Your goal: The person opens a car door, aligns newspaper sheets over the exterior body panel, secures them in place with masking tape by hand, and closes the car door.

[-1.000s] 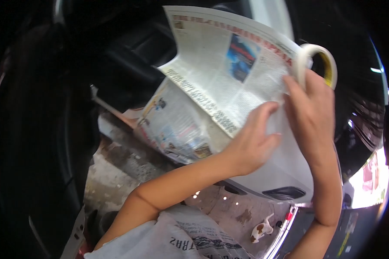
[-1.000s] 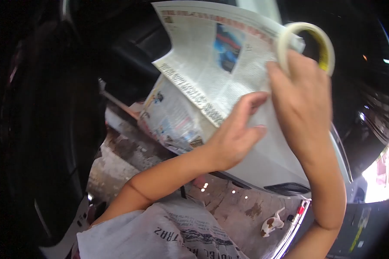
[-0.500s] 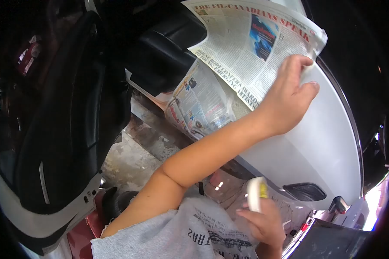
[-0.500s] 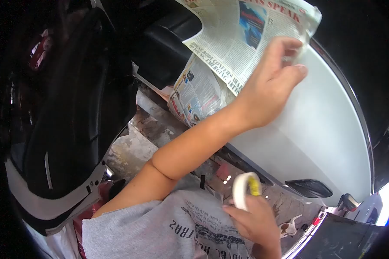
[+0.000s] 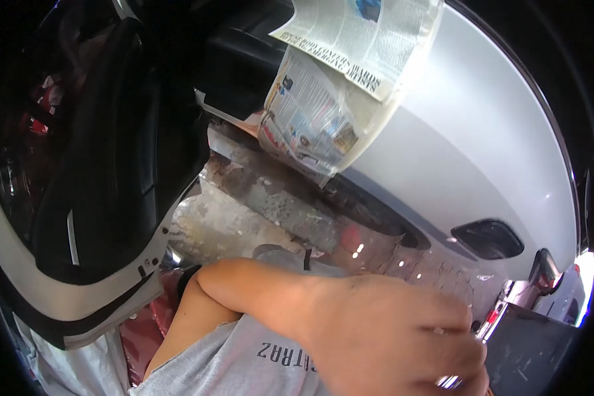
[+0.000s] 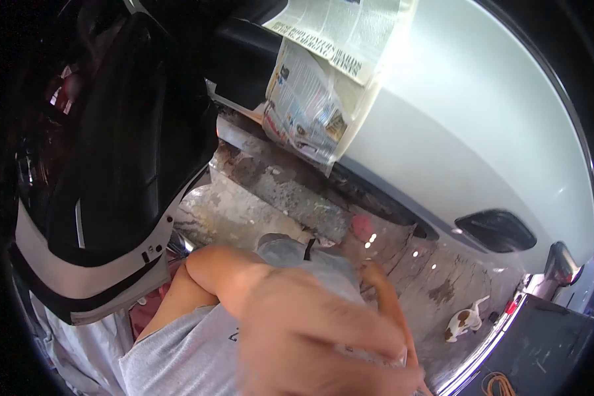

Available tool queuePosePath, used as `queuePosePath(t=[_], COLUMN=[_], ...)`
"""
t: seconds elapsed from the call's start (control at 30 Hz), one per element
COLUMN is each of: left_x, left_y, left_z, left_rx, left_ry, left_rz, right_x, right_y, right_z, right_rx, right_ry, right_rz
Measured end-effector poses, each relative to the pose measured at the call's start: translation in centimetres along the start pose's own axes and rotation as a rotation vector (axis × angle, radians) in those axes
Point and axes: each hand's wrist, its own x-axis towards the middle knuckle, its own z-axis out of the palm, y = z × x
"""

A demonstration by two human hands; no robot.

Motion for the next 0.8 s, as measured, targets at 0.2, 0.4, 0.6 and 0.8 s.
queuePosePath(t=[0.2, 0.4, 0.6, 0.8], left_x=[-1.3, -8.8, -11.4, -14.6], left_y=[2.4, 7.3, 13.0, 15.2], left_z=[-6.6, -9.7, -12.1, -14.9], left_rx=[-0.177, -0.13, -0.274, -0.364], left_ry=[-0.369, -0.851, -1.132, -1.229], left_rz=[-0.175, -0.601, -0.937, -1.027], right_x=[-3.2, -5.3, -5.5, -4.9], right_y=[7.0, 9.3, 8.8, 7.6], right_z=[3.6, 6.9, 8.2, 8.1], right_rx=[-0.041, -0.087, -0.114, -0.145], right_ry=[0.007, -0.027, -0.021, 0.005], right_rz=[0.194, 0.237, 0.184, 0.142])
